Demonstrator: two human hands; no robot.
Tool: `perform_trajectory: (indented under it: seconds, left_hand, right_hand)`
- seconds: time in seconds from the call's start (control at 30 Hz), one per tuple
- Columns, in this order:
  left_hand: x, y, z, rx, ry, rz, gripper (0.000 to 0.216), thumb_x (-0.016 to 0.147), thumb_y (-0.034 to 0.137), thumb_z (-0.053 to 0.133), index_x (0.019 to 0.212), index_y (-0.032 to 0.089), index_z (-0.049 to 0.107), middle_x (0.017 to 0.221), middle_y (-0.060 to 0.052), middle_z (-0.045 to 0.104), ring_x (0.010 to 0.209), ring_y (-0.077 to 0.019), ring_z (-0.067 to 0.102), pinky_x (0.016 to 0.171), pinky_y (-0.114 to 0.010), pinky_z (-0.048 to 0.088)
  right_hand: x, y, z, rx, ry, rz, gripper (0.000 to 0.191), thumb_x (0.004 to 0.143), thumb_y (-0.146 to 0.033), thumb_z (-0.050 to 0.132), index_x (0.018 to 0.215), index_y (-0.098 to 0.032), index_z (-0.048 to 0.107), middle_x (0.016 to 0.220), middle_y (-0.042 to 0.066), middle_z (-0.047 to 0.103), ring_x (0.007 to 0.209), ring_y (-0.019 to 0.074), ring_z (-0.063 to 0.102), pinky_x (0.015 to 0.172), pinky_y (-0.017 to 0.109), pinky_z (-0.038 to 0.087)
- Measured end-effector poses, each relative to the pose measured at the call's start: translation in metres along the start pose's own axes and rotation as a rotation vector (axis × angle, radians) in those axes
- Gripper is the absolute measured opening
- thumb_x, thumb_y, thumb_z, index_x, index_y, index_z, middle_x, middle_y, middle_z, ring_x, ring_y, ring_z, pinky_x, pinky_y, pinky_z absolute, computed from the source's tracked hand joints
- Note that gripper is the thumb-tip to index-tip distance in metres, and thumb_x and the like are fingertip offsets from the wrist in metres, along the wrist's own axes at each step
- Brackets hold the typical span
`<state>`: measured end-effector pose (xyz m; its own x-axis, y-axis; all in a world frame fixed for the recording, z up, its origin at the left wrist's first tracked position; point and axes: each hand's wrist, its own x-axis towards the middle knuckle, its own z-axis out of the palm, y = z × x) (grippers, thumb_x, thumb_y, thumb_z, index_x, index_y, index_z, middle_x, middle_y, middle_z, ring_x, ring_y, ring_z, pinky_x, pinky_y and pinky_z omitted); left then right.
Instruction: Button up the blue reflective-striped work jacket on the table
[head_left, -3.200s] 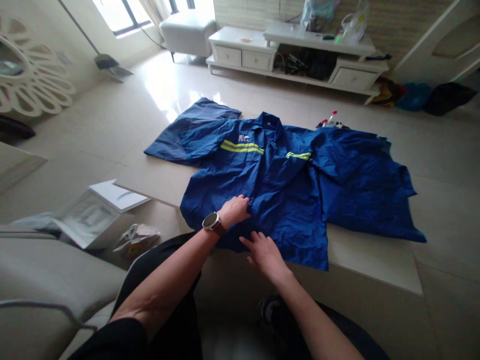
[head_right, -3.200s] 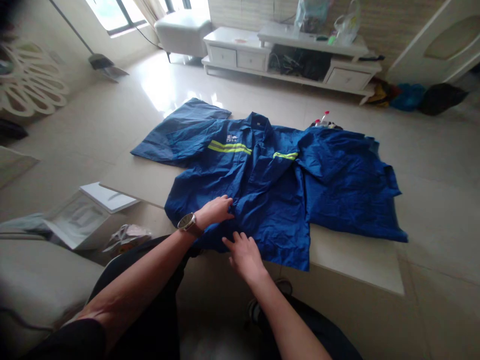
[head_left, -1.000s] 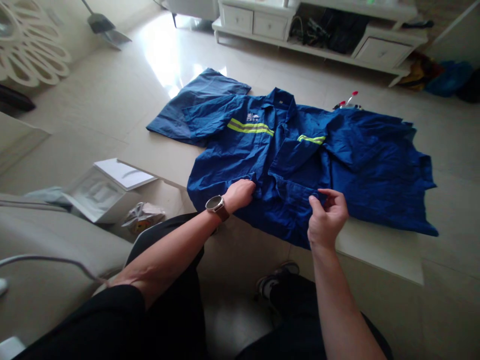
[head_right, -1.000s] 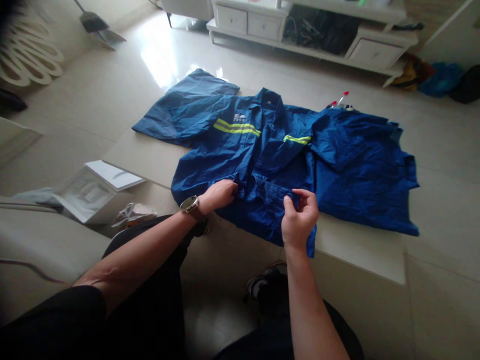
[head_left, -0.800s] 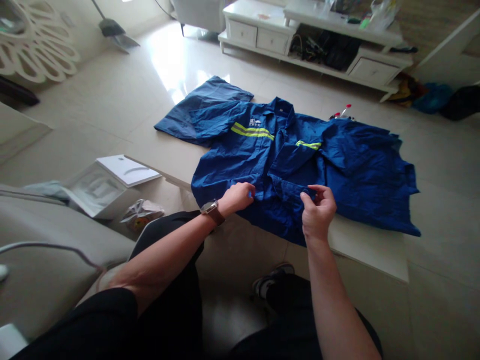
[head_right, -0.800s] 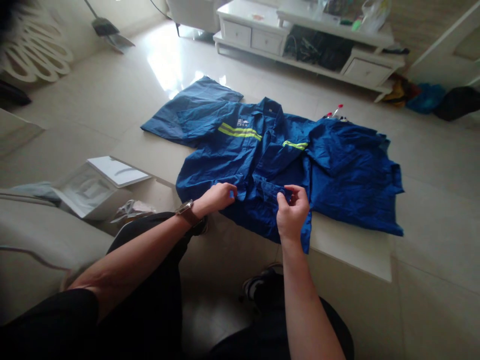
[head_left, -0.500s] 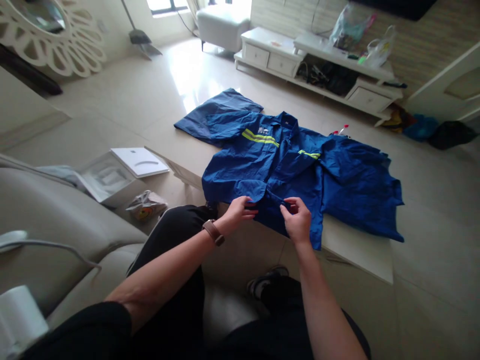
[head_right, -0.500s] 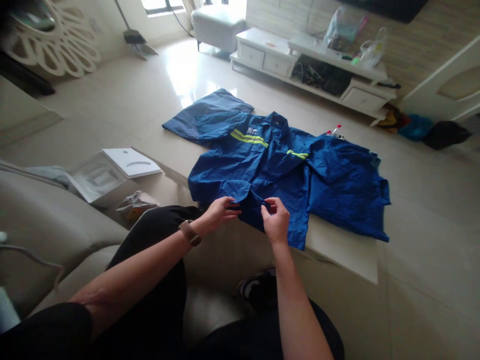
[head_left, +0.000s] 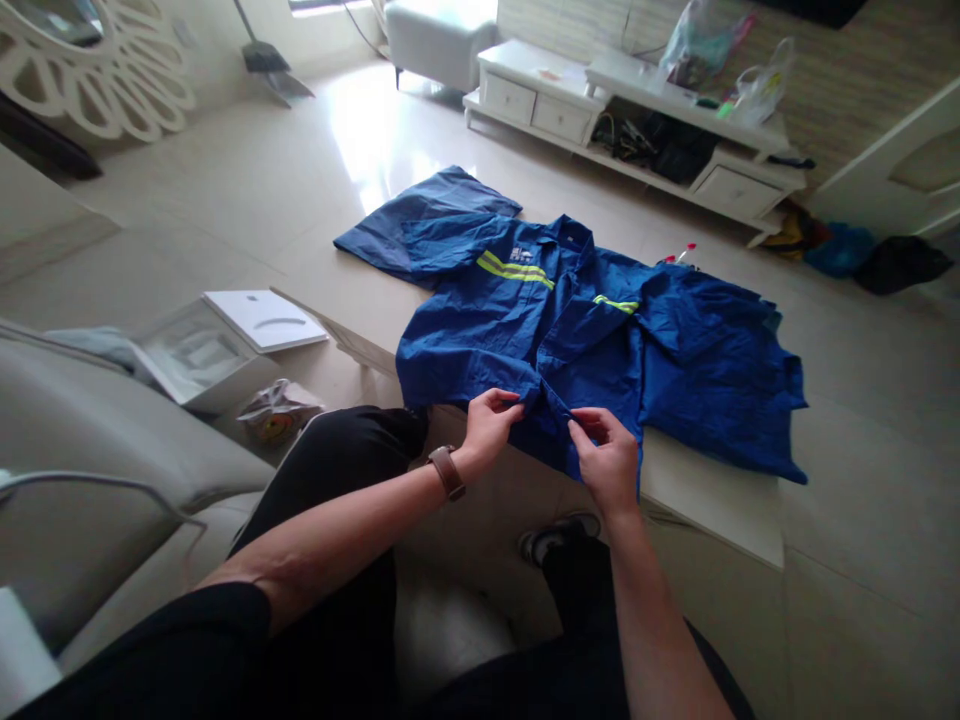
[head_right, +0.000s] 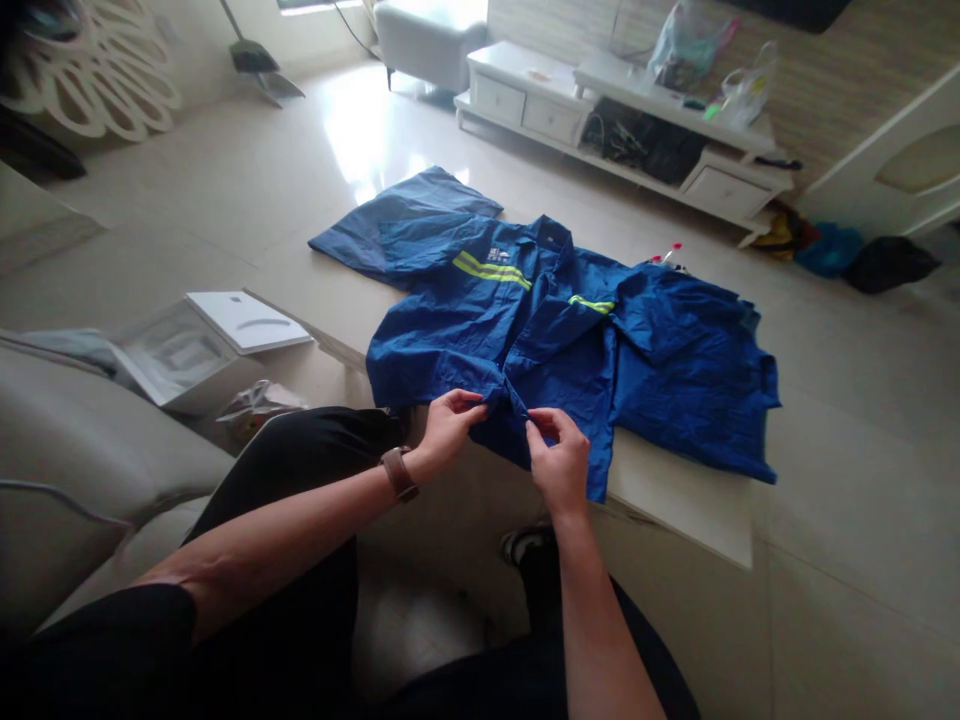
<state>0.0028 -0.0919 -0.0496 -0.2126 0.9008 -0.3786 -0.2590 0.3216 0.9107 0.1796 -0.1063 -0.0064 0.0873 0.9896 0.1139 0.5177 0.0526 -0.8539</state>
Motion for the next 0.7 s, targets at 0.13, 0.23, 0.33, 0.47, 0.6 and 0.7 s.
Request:
perform_trajectory:
  seconds: [0.13, 0.23, 0.33, 0.47, 0.6, 0.7]
  left_hand:
    - [0.002, 0.006, 0.000, 0.145, -0.054, 0.089, 0.022, 0.073, 0.014, 0.075, 0.094, 0.016, 0.068, 0.073, 0.002, 0.067, 0.064, -0.0105, 0.061, 0.061, -0.022, 0.048]
    - [-0.001, 0.009, -0.005, 0.192, -0.079, 0.194, 0.026, 0.075, 0.019, 0.074, 0.100, 0.017, 0.066, 0.073, 0.003, 0.065, 0.060, -0.0091, 0.056, 0.056, -0.021, 0.042]
    - [-0.003, 0.009, -0.010, 0.196, -0.120, 0.242, 0.022, 0.077, 0.021, 0.074, 0.098, 0.017, 0.068, 0.079, 0.000, 0.069, 0.063, -0.0097, 0.058, 0.059, -0.021, 0.045]
    - [-0.007, 0.011, -0.012, 0.223, -0.187, 0.260, 0.024, 0.077, 0.019, 0.073, 0.101, 0.017, 0.073, 0.076, -0.001, 0.070, 0.064, -0.0106, 0.060, 0.060, -0.022, 0.046]
    - [-0.012, 0.013, -0.013, 0.231, -0.279, 0.237, 0.028, 0.077, 0.018, 0.072, 0.105, 0.016, 0.074, 0.074, -0.001, 0.069, 0.063, -0.0110, 0.061, 0.055, -0.020, 0.044]
    - [-0.013, 0.011, -0.014, 0.224, -0.284, 0.244, 0.030, 0.076, 0.016, 0.071, 0.105, 0.015, 0.074, 0.075, -0.001, 0.070, 0.064, -0.0108, 0.062, 0.057, -0.020, 0.045]
  right_hand:
    - [0.013, -0.008, 0.003, -0.045, 0.047, -0.058, 0.019, 0.089, -0.036, 0.068, 0.095, -0.020, 0.075, 0.089, 0.006, 0.075, 0.077, 0.0190, 0.069, 0.078, 0.034, 0.056]
    - [0.016, -0.011, 0.009, -0.054, 0.048, -0.091, 0.016, 0.090, -0.033, 0.067, 0.095, -0.020, 0.074, 0.089, 0.005, 0.075, 0.077, 0.0185, 0.069, 0.077, 0.033, 0.056]
    - [0.013, -0.012, 0.017, -0.037, -0.010, -0.090, 0.015, 0.090, -0.033, 0.067, 0.094, -0.021, 0.074, 0.087, 0.005, 0.075, 0.077, 0.0188, 0.069, 0.076, 0.032, 0.056]
    - [0.005, -0.012, 0.026, -0.043, -0.078, -0.086, 0.015, 0.090, -0.033, 0.067, 0.095, -0.021, 0.074, 0.089, 0.005, 0.076, 0.078, 0.0192, 0.070, 0.077, 0.033, 0.056]
    - [0.000, -0.010, 0.031, -0.062, -0.077, -0.112, 0.015, 0.090, -0.032, 0.067, 0.095, -0.021, 0.074, 0.089, 0.005, 0.076, 0.080, 0.0196, 0.071, 0.077, 0.033, 0.057]
    - [0.000, -0.007, 0.032, -0.106, -0.095, -0.163, 0.014, 0.090, -0.030, 0.066, 0.096, -0.020, 0.075, 0.090, 0.006, 0.077, 0.079, 0.0195, 0.071, 0.077, 0.033, 0.057]
